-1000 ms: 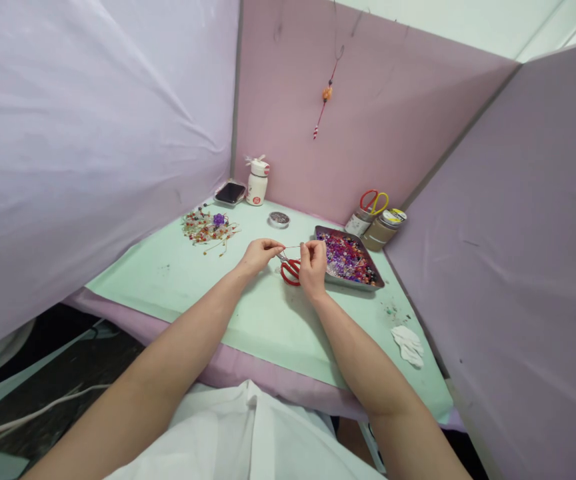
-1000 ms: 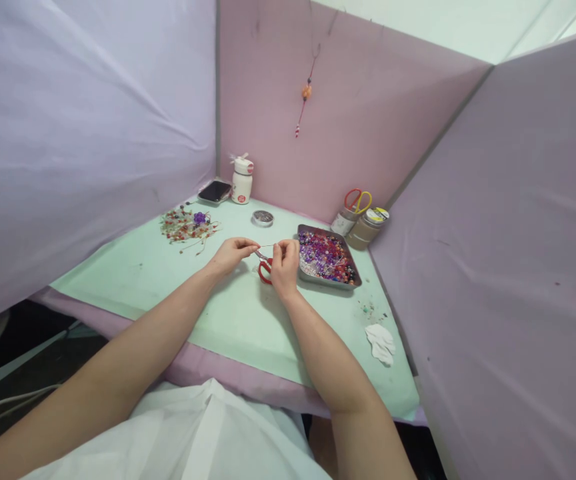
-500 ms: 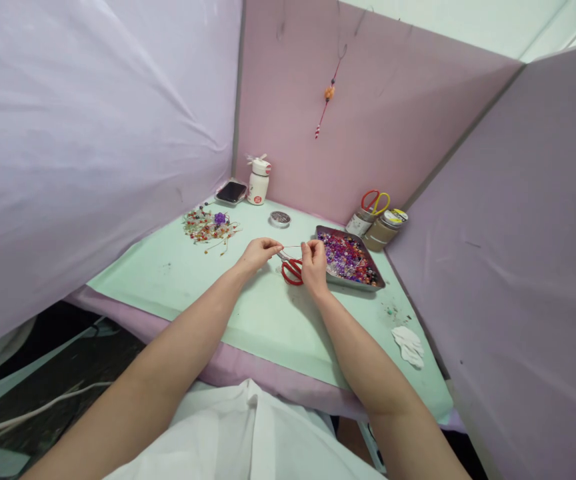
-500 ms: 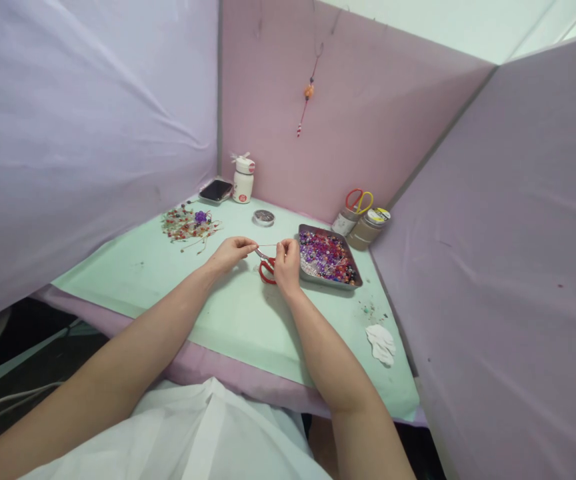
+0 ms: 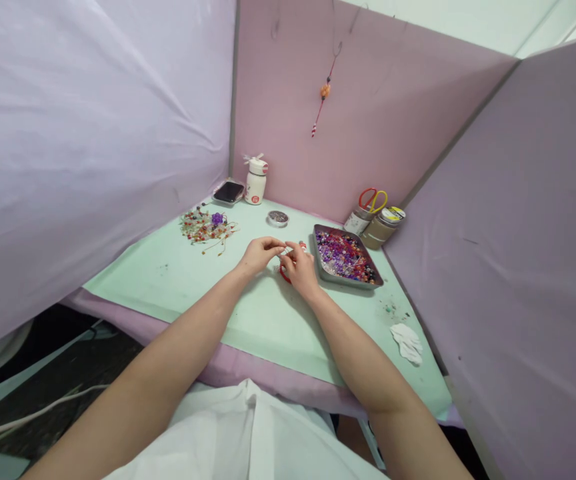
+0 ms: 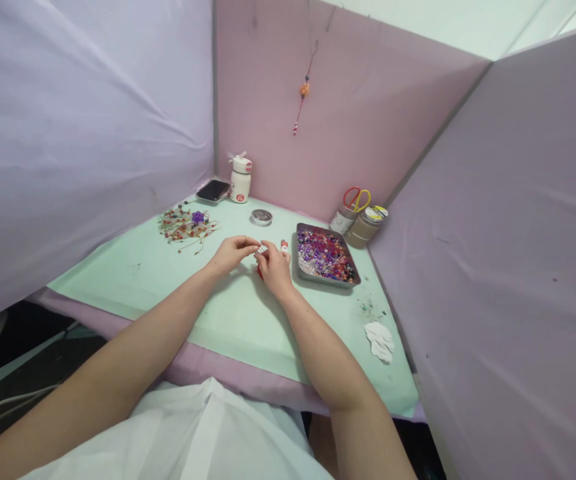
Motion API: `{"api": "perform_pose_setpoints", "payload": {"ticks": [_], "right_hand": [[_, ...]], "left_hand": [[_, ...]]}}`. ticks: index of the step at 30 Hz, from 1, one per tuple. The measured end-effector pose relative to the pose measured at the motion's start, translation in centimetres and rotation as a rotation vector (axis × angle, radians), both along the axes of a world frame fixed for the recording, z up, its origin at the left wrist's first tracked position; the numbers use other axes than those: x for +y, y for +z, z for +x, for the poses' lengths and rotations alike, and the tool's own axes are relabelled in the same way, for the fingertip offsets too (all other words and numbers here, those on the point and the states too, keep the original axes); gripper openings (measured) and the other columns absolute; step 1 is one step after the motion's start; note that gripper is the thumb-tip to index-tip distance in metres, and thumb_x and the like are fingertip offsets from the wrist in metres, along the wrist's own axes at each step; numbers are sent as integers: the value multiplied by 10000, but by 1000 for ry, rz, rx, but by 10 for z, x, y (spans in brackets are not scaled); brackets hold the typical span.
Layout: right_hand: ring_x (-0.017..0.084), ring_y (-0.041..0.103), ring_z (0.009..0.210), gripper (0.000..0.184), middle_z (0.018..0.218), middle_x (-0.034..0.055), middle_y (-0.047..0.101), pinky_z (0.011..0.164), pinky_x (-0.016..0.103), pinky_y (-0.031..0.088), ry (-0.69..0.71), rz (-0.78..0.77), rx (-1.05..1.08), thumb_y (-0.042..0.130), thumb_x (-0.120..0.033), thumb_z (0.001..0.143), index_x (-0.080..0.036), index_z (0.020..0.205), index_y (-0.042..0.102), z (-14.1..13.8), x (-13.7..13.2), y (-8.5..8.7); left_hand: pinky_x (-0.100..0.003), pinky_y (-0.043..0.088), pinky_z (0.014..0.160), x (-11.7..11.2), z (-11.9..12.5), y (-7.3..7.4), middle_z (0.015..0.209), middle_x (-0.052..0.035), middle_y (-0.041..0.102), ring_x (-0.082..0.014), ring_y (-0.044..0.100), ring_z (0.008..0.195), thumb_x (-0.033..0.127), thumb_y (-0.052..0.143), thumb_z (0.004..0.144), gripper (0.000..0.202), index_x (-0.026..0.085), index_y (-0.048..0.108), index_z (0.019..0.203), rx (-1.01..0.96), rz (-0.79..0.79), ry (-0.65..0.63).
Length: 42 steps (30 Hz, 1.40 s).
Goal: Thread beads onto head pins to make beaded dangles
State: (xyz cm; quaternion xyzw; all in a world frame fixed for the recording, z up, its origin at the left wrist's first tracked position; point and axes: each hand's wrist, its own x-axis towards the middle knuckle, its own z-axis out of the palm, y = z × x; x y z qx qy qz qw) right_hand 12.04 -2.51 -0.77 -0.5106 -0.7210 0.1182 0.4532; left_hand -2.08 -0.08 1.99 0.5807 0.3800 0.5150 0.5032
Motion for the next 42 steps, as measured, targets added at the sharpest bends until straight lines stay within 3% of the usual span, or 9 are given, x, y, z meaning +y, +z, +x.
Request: {"api": "perform_pose_setpoints", "payload": {"ticks": [3,8,11,15,22,27,42], "right_hand": [[156,552,661,230,675,-17,599,731,312,415,14,-31,93,424,-367,898,-229,886,608,2,1,1],[141,513,616,252,691,-19,567,623,270,394,1,2,167,411,-406,909,-231,826,573,4,1,5],[143,506,618,253,691,-13,574,636,272,390,-27,35,156,403,-393,920,-226,821,566,5,0,7],[147,508,632,270,701,-2,589,656,275,370,-102,99,84,386,-379,935,-216,818,566,9,0,13],[174,515,768,268,795,32,639,810,321,295,-265,187,-282,356,-311,962,-200,858,577,30,6,22],[193,510,835,268,844,51,658,845,347,245,-393,164,-423,349,-268,963,-190,868,587,45,11,26],[219,484,871,270,913,71,668,806,359,191,-591,145,-421,334,-255,952,-188,894,589,73,22,25]], "left_hand": [[-284,423,717,4,-1,-3,745,-28,666,-132,554,701,286,766,578,255,152,688,780,-93,-52,-9],[-248,391,626,9,-3,-8,680,-9,622,-84,499,606,335,795,541,298,145,659,726,-290,-169,-36],[-247,376,600,9,-4,-7,658,-4,599,-71,468,567,341,796,547,314,145,652,746,-317,-213,-15],[-236,375,605,10,-7,-3,665,1,589,-86,514,614,286,770,569,305,159,629,807,-342,-212,114],[-200,325,535,22,-15,-5,657,6,571,-84,503,600,191,658,627,155,160,582,758,-443,-151,412],[-190,318,520,30,-22,-8,686,2,576,-90,530,626,205,634,659,140,164,574,779,-468,-101,547],[-171,275,444,42,-35,-7,668,18,554,-49,435,493,158,594,717,88,156,537,784,-554,-99,738]]}}
